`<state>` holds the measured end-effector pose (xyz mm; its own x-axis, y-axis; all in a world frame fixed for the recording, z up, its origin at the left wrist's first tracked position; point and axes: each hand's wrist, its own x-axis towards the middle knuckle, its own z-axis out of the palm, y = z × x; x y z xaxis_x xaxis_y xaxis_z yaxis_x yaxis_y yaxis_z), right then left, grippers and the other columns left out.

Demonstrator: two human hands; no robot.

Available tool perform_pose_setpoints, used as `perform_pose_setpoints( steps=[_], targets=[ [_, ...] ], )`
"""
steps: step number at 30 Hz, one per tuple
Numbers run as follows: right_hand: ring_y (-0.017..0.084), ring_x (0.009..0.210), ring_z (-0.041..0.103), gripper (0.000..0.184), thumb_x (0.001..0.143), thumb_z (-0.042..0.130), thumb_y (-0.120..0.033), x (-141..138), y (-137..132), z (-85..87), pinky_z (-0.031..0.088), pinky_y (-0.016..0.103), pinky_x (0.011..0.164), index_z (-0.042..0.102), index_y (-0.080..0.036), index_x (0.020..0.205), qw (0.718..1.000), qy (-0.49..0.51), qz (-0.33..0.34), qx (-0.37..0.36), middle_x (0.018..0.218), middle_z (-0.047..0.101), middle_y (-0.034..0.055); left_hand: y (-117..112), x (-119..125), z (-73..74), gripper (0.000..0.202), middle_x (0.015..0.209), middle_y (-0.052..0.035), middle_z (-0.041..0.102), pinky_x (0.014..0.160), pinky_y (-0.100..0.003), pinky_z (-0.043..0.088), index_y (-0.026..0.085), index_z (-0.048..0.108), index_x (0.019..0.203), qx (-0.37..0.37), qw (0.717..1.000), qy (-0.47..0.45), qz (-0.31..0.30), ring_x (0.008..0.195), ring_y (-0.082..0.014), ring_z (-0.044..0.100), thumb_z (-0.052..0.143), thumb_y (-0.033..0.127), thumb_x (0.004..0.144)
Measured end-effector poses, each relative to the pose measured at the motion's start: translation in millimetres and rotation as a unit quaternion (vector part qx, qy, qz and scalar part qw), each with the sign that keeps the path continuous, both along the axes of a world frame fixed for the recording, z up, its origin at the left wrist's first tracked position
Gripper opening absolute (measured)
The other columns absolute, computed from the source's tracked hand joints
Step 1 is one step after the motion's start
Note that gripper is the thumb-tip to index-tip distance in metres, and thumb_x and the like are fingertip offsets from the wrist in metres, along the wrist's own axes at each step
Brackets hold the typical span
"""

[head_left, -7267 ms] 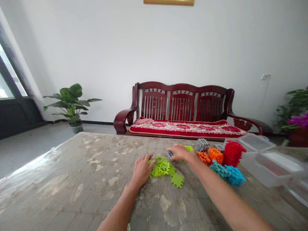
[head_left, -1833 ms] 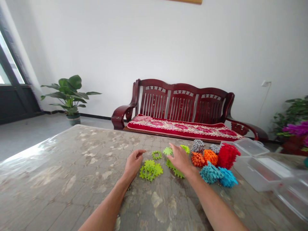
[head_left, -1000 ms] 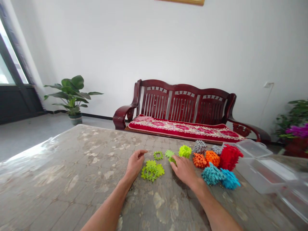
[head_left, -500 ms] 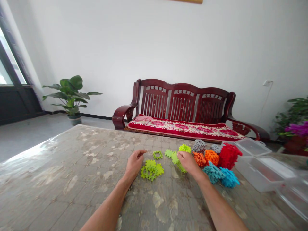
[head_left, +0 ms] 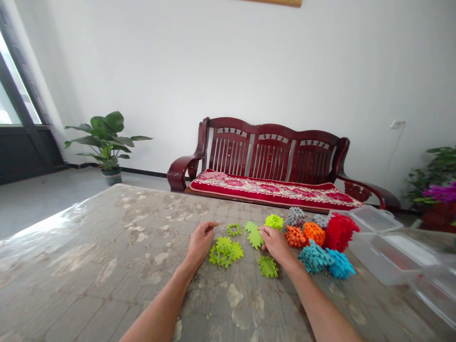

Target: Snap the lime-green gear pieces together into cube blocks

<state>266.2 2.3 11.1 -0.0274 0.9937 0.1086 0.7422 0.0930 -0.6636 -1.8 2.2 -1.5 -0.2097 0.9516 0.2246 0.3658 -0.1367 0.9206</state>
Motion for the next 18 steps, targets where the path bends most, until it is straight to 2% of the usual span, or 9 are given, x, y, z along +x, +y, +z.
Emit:
perform_pose_setpoints(
  steps=[5,10,18],
  targets=[
    [0.023,0.104,0.067,0.029,0.088,0.052,-0.032,-6,-9,7.5,0.047,0.031,0.087,0.071,-0.019,0.105,0.992,-0.121,-0.009,0.042,0.108,0.074,0.0086,0,0,-0.1,0.032,0.088,-0.002,0.076,0.084,-0.029,0.051,0.019,0.074,0.09,-0.002,1.0,-0.001,0.0,0.084,-0.0196,0.069,0.051,0.009,0.069],
    [0.028,0.111,0.063,0.043,0.075,0.068,-0.042,-19,-26,23.5,0.046,0.035,0.089,0.068,-0.023,0.114,0.974,-0.223,0.027,0.032,0.118,0.07,0.0082,0,0,0.2,0.033,0.088,-0.0028,0.076,0.084,-0.029,0.051,0.018,0.074,0.092,-0.003,1.0,0.0,-0.001,0.084,-0.0198,0.069,0.051,0.009,0.071],
    [0.03,0.111,0.064,0.05,0.077,0.062,-0.026,-27,-37,32.8,0.047,0.036,0.089,0.061,-0.019,0.127,0.955,-0.288,0.063,0.028,0.119,0.07,0.0119,0,1,0.4,0.032,0.088,-0.0022,0.076,0.082,-0.028,0.051,0.018,0.074,0.092,-0.002,1.0,0.003,-0.002,0.084,-0.0192,0.068,0.051,0.007,0.071]
  ],
)
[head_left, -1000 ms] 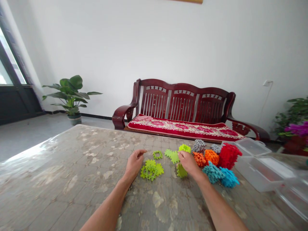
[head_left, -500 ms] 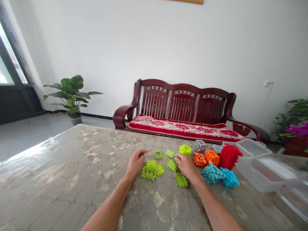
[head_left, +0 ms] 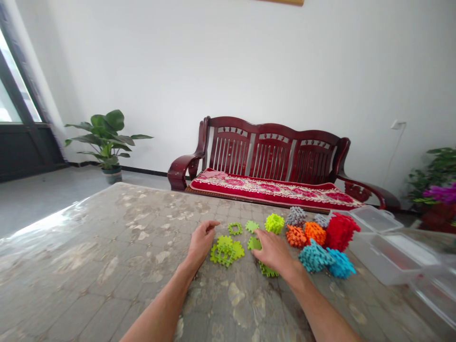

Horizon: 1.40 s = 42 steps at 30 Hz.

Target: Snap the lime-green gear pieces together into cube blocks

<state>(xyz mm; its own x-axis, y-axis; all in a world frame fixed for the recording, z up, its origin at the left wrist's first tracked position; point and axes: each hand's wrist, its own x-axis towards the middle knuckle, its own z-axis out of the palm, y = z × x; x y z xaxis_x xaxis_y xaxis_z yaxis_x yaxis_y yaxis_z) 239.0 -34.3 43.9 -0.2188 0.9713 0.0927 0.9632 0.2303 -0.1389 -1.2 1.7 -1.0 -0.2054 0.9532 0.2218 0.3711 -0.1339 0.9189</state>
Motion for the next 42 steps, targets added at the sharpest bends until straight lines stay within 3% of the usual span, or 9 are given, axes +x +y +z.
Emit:
perform_pose_setpoints(
  steps=[6,11,16,20,28,32,35,42],
  targets=[
    [0.027,0.114,0.062,0.06,0.081,0.059,-0.029,-1,17,10.2,0.046,0.034,0.091,0.05,-0.018,0.139,0.999,0.016,-0.011,0.04,0.124,0.068,0.0103,1,0,-2.0,0.033,0.089,-0.0027,0.075,0.086,-0.029,0.05,0.017,0.073,0.094,-0.001,1.0,0.008,-0.004,0.085,-0.0191,0.068,0.049,0.007,0.073],
    [0.029,0.111,0.062,0.061,0.084,0.059,-0.031,-8,45,22.1,0.042,0.037,0.092,0.046,-0.018,0.142,0.997,-0.06,-0.013,0.047,0.119,0.07,0.0135,2,0,-3.7,0.034,0.09,-0.0036,0.076,0.086,-0.03,0.05,0.016,0.073,0.095,-0.003,1.0,0.012,-0.004,0.087,-0.0198,0.068,0.049,0.008,0.073],
    [0.032,0.117,0.055,0.048,0.083,0.062,-0.038,-9,61,17.1,0.032,0.044,0.101,0.06,-0.022,0.128,0.993,-0.11,0.027,0.024,0.116,0.071,0.013,2,0,-3.6,0.034,0.089,-0.003,0.076,0.084,-0.029,0.051,0.016,0.073,0.095,-0.003,1.0,0.012,0.001,0.084,-0.019,0.068,0.049,0.008,0.072],
    [0.031,0.115,0.054,0.042,0.083,0.059,-0.032,-7,65,12.6,0.031,0.045,0.101,0.063,-0.023,0.124,0.993,-0.112,0.041,0.023,0.117,0.071,0.0123,1,0,-2.4,0.035,0.087,-0.002,0.076,0.082,-0.028,0.051,0.017,0.073,0.095,-0.002,1.0,0.015,-0.001,0.082,-0.0181,0.069,0.049,0.008,0.072],
    [0.028,0.117,0.055,0.043,0.08,0.059,-0.025,0,42,22.9,0.038,0.038,0.098,0.065,-0.025,0.123,0.997,-0.046,0.062,0.024,0.125,0.068,0.0081,0,1,0.0,0.034,0.092,-0.0033,0.076,0.084,-0.028,0.05,0.017,0.073,0.094,0.0,1.0,0.02,0.003,0.088,-0.0191,0.069,0.049,0.006,0.073],
    [0.026,0.11,0.06,0.05,0.071,0.071,-0.032,28,17,26.1,0.043,0.033,0.093,0.067,-0.024,0.12,0.986,0.045,0.126,-0.104,0.121,0.068,0.0056,0,1,-0.7,0.034,0.091,-0.0029,0.076,0.083,-0.028,0.05,0.017,0.073,0.094,-0.002,1.0,0.021,0.003,0.087,-0.0186,0.068,0.049,0.005,0.073],
    [0.027,0.108,0.059,0.063,0.06,0.081,-0.035,49,2,23.5,0.045,0.033,0.09,0.066,-0.022,0.12,0.969,0.039,0.169,-0.174,0.116,0.066,0.0062,0,1,-0.3,0.034,0.088,-0.0022,0.076,0.08,-0.027,0.05,0.017,0.074,0.094,-0.004,1.0,0.023,0.0,0.084,-0.0183,0.068,0.05,0.006,0.073],
    [0.026,0.103,0.058,0.05,0.058,0.079,-0.029,53,-5,10.0,0.043,0.032,0.085,0.064,-0.02,0.104,0.984,0.009,0.124,-0.128,0.108,0.063,0.0064,-1,1,1.5,0.033,0.087,-0.0017,0.076,0.079,-0.027,0.05,0.017,0.074,0.093,-0.006,1.0,0.024,0.002,0.082,-0.0186,0.069,0.05,0.007,0.073]
  ],
)
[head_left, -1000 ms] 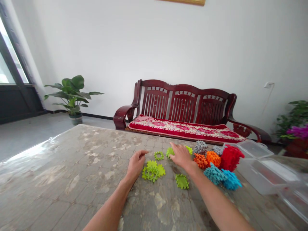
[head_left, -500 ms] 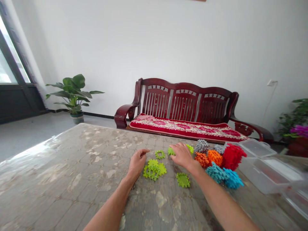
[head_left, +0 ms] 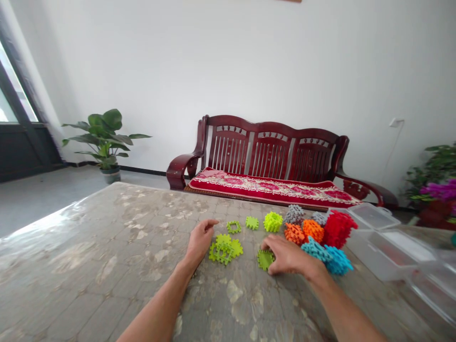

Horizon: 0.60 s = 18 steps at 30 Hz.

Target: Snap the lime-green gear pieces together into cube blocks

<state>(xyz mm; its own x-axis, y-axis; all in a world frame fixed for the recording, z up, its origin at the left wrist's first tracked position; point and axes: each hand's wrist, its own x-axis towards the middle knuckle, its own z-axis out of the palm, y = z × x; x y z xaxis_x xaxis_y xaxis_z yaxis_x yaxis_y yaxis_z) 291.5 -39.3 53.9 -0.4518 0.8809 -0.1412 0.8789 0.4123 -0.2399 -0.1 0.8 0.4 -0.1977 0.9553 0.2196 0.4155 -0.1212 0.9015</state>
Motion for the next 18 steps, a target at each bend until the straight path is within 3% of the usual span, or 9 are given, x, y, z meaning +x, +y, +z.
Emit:
perform_pose_setpoints(
  steps=[5,10,15,18],
  targets=[
    [0.023,0.1,0.061,0.041,0.069,0.068,-0.019,-17,12,-6.6,0.043,0.03,0.081,0.058,-0.021,0.108,0.995,0.031,-0.059,0.072,0.109,0.066,0.0042,0,0,0.9,0.033,0.088,-0.002,0.077,0.081,-0.027,0.05,0.017,0.074,0.094,-0.004,1.0,0.0,0.002,0.084,-0.0184,0.069,0.05,0.008,0.073],
    [0.022,0.109,0.059,0.033,0.08,0.046,-0.006,-30,14,-16.4,0.043,0.03,0.09,0.061,-0.021,0.105,0.982,0.019,-0.075,0.173,0.111,0.066,0.0072,-1,-1,3.1,0.033,0.089,-0.0017,0.077,0.082,-0.027,0.051,0.017,0.074,0.094,-0.006,1.0,-0.001,-0.001,0.085,-0.0186,0.07,0.05,0.01,0.073],
    [0.02,0.119,0.057,0.053,0.067,0.05,-0.003,-22,8,-19.2,0.04,0.029,0.102,0.061,-0.021,0.115,0.986,0.083,-0.063,0.129,0.123,0.065,0.0064,-1,0,3.0,0.033,0.087,-0.0013,0.077,0.082,-0.028,0.052,0.018,0.074,0.093,-0.007,1.0,-0.004,0.001,0.084,-0.019,0.07,0.05,0.01,0.072],
    [0.022,0.121,0.056,0.055,0.067,0.056,-0.01,-18,8,-15.7,0.04,0.03,0.105,0.061,-0.019,0.121,0.985,0.107,-0.077,0.115,0.128,0.064,0.0081,-1,0,2.5,0.033,0.089,-0.0023,0.077,0.083,-0.028,0.052,0.017,0.074,0.094,-0.007,1.0,-0.003,0.001,0.085,-0.0194,0.07,0.05,0.01,0.073]
  ],
)
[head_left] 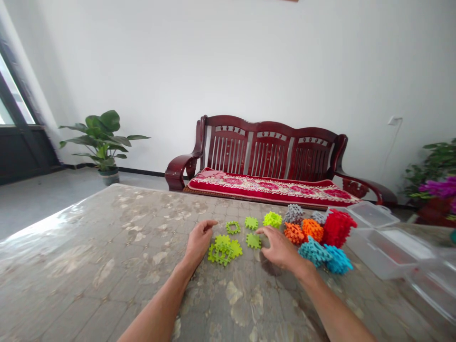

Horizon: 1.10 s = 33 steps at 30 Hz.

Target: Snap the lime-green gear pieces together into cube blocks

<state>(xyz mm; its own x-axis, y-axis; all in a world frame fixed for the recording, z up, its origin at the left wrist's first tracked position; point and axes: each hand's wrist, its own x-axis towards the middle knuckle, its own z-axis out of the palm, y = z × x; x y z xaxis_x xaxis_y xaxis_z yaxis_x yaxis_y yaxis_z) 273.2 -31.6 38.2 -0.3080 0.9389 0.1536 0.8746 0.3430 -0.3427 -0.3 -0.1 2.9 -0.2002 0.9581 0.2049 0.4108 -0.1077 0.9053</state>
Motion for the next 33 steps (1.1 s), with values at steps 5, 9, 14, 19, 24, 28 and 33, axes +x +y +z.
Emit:
perform_pose_setpoints(
  steps=[5,9,14,19,24,28,33],
  targets=[
    [0.027,0.126,0.053,0.058,0.075,0.065,-0.029,-12,3,2.8,0.038,0.038,0.108,0.058,-0.018,0.131,0.999,-0.046,-0.003,-0.012,0.135,0.061,0.0114,0,0,0.3,0.032,0.088,-0.0032,0.077,0.082,-0.029,0.051,0.017,0.074,0.094,0.001,1.0,0.004,-0.005,0.084,-0.0205,0.069,0.05,0.01,0.073],
    [0.026,0.123,0.055,0.049,0.08,0.06,-0.027,-17,7,0.9,0.039,0.037,0.106,0.06,-0.02,0.128,0.997,-0.078,0.016,-0.016,0.132,0.063,0.0096,0,0,-0.6,0.033,0.089,-0.0029,0.077,0.083,-0.03,0.051,0.017,0.074,0.094,0.004,1.0,0.004,-0.004,0.084,-0.0201,0.069,0.05,0.009,0.073],
    [0.027,0.118,0.058,0.051,0.078,0.061,-0.028,-13,13,2.2,0.042,0.035,0.099,0.059,-0.019,0.129,0.995,-0.099,0.03,-0.01,0.128,0.065,0.0105,1,-1,-3.2,0.032,0.086,-0.0011,0.076,0.084,-0.028,0.052,0.018,0.074,0.093,0.006,1.0,-0.003,-0.005,0.084,-0.0189,0.07,0.051,0.008,0.072],
    [0.027,0.11,0.06,0.057,0.078,0.062,-0.033,-19,31,18.3,0.042,0.035,0.092,0.053,-0.021,0.133,0.992,-0.109,-0.027,0.05,0.118,0.069,0.0089,2,-1,-4.7,0.032,0.087,-0.0015,0.077,0.084,-0.029,0.052,0.018,0.074,0.093,0.005,1.0,-0.008,-0.004,0.085,-0.0192,0.07,0.051,0.009,0.073],
    [0.03,0.113,0.054,0.061,0.081,0.061,-0.033,-29,56,31.3,0.035,0.04,0.096,0.048,-0.019,0.139,0.979,-0.171,-0.037,0.106,0.118,0.069,0.0125,1,-1,-3.2,0.032,0.087,-0.001,0.077,0.084,-0.028,0.051,0.018,0.074,0.092,0.004,1.0,-0.006,-0.001,0.084,-0.0185,0.07,0.05,0.009,0.072],
    [0.031,0.114,0.052,0.066,0.079,0.063,-0.037,-30,69,26.2,0.032,0.042,0.097,0.049,-0.017,0.14,0.974,-0.207,-0.023,0.089,0.116,0.07,0.0144,0,-1,-2.5,0.032,0.088,-0.0013,0.077,0.082,-0.027,0.051,0.018,0.074,0.093,0.002,1.0,-0.004,-0.001,0.083,-0.0182,0.069,0.05,0.008,0.073],
    [0.031,0.113,0.052,0.063,0.077,0.063,-0.032,-27,72,18.3,0.031,0.042,0.097,0.052,-0.019,0.138,0.974,-0.216,-0.007,0.072,0.118,0.069,0.0136,0,0,-3.1,0.033,0.087,-0.0011,0.076,0.08,-0.026,0.051,0.018,0.073,0.093,0.006,1.0,-0.003,-0.002,0.083,-0.0179,0.069,0.05,0.007,0.073]
  ],
)
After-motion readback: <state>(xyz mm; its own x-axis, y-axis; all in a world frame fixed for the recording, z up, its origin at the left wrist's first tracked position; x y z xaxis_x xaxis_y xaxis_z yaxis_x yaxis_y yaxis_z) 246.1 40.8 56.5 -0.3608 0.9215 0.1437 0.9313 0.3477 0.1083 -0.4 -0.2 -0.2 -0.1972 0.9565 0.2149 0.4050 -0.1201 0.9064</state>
